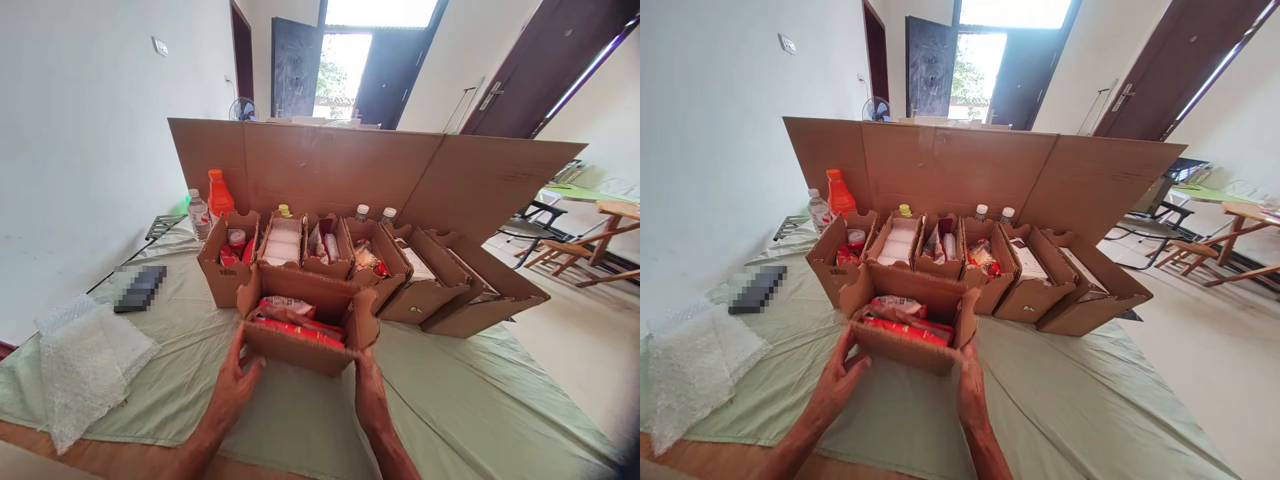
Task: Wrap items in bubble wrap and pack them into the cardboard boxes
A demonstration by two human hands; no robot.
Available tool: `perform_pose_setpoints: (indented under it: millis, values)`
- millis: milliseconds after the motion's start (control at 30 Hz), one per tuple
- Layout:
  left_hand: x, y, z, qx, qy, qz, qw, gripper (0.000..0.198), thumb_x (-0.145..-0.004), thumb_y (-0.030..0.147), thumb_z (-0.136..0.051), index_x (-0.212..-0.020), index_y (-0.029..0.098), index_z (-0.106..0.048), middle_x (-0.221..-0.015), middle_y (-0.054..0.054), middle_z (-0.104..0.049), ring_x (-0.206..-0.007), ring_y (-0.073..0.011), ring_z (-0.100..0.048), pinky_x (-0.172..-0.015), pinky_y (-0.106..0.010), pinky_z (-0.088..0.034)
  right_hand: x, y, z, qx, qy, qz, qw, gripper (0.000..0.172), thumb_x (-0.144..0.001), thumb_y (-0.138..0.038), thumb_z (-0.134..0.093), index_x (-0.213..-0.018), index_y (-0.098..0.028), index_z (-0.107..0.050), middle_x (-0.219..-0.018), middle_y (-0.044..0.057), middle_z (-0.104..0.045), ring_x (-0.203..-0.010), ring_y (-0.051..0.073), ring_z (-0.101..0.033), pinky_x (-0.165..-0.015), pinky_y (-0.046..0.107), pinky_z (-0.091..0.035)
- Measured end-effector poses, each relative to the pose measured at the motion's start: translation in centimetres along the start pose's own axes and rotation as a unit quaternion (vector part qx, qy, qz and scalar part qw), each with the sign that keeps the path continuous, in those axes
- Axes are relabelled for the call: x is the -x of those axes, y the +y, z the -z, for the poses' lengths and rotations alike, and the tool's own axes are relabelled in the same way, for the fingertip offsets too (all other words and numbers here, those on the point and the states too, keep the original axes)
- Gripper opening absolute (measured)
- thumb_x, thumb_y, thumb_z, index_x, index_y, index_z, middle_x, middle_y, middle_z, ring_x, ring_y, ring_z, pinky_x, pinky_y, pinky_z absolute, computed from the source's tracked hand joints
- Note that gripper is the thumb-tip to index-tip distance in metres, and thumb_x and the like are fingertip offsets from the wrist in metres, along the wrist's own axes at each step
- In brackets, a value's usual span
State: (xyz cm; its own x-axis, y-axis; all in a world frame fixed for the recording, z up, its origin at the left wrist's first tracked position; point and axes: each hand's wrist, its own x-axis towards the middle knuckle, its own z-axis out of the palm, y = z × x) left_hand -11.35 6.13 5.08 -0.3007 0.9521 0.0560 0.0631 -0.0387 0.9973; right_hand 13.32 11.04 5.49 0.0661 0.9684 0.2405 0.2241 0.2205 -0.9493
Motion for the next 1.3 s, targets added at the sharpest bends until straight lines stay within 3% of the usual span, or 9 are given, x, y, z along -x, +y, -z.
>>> perform_pose_setpoints:
  millis: [100,200,400,533,667,933,1133,1233,1300]
  values:
    - [0.4,-1.5,0.2,-0.041,0.007,-0.021,0.999,0.081,-0.087,0.043,-0.06,-0.156,0.019,-0.026,-0.162,-0.017,-0.035,-0.146,-0.0315,-0.042,-0.113,-0.049,-0.045,0.6,1.0,0.3,-0.046,0.011,-0.071,0.996,0.061,-0.099,-0.064,-0.036,-0.131,-0.021,-0.065,-0.137,0.011,-0.065,-0.131,0.029,-0.057,-0.111,0.048,-0.045]
    - [2.1,-2.3,2.4,-0.156,0.02,-0.049,0.986,0.064,-0.09,0.036,-0.057,-0.15,0.02,-0.04,-0.154,-0.015,-0.049,-0.137,-0.0296,-0.053,-0.11,-0.049,-0.048,2.8,2.1,0.7,-0.024,0.029,-0.149,0.988,0.063,-0.088,-0.07,-0.054,-0.127,-0.022,-0.066,-0.136,0.011,-0.066,-0.129,0.032,-0.058,-0.112,0.049,-0.045]
    - [5.1,-1.7,11.8,-0.402,0.123,-0.133,0.898,0.03,-0.092,0.04,-0.051,-0.101,0.023,-0.074,-0.11,-0.01,-0.075,-0.108,-0.0251,-0.069,-0.096,-0.041,-0.055,4.5,2.9,0.6,-0.046,0.023,-0.153,0.987,0.069,-0.083,-0.065,-0.065,-0.138,-0.025,-0.052,-0.142,0.012,-0.061,-0.13,0.031,-0.058,-0.112,0.049,-0.044]
    - [6.1,-0.2,18.7,-0.452,0.217,-0.094,0.86,0.033,-0.088,0.047,-0.054,-0.093,0.021,-0.072,-0.095,-0.012,-0.074,-0.094,-0.0305,-0.067,-0.09,-0.049,-0.053,4.0,3.4,-0.1,-0.028,0.02,-0.114,0.993,0.07,-0.082,-0.064,-0.065,-0.138,-0.023,-0.052,-0.138,0.014,-0.062,-0.127,0.032,-0.059,-0.114,0.054,-0.04]
    - [6.4,0.4,22.4,-0.519,0.215,-0.043,0.826,0.048,-0.078,0.056,-0.059,-0.102,0.016,-0.073,-0.105,-0.018,-0.07,-0.104,-0.04,-0.06,-0.096,-0.057,-0.046,3.9,3.7,-0.3,-0.004,0.026,-0.094,0.995,0.072,-0.083,-0.063,-0.063,-0.14,-0.022,-0.051,-0.136,0.015,-0.063,-0.124,0.032,-0.06,-0.112,0.053,-0.04]
    - [5.7,-0.1,23.7,-0.495,0.214,0.031,0.842,0.039,-0.083,0.045,-0.044,-0.091,0.022,-0.075,-0.104,-0.011,-0.076,-0.099,-0.0317,-0.067,-0.091,-0.043,-0.05,3.6,3.4,-0.7,0.034,0.034,-0.082,0.995,0.071,-0.082,-0.06,-0.062,-0.139,-0.018,-0.053,-0.13,0.015,-0.066,-0.121,0.032,-0.061,-0.108,0.053,-0.044]
    - [5.8,3.4,25.1,-0.388,0.308,0.046,0.868,0.044,-0.078,0.057,-0.052,-0.087,0.02,-0.073,-0.093,-0.008,-0.077,-0.076,-0.024,-0.068,-0.075,-0.033,-0.053,5.7,0.1,0.9,0.049,0.066,-0.109,0.991,0.063,-0.085,-0.058,-0.061,-0.136,-0.021,-0.057,-0.14,0.014,-0.06,-0.125,0.033,-0.059,-0.107,0.051,-0.046]
    - [6.6,5.4,23.1,-0.334,0.318,0.035,0.886,0.047,-0.077,0.061,-0.056,-0.092,0.019,-0.073,-0.087,-0.004,-0.075,-0.077,-0.0223,-0.066,-0.071,-0.03,-0.053,9.2,-1.7,1.9,0.064,0.077,-0.098,0.99,0.053,-0.087,-0.057,-0.061,-0.13,-0.026,-0.062,-0.148,0.01,-0.056,-0.127,0.035,-0.057,-0.108,0.05,-0.045]
    - [7.0,6.0,19.8,-0.274,0.285,0.027,0.918,0.045,-0.076,0.059,-0.059,-0.091,0.018,-0.072,-0.081,-0.002,-0.072,-0.073,-0.0202,-0.064,-0.065,-0.028,-0.052,11.7,-2.4,1.5,0.051,0.008,-0.106,0.993,0.048,-0.087,-0.057,-0.062,-0.124,-0.027,-0.067,-0.139,0.01,-0.064,-0.124,0.034,-0.061,-0.104,0.047,-0.049]
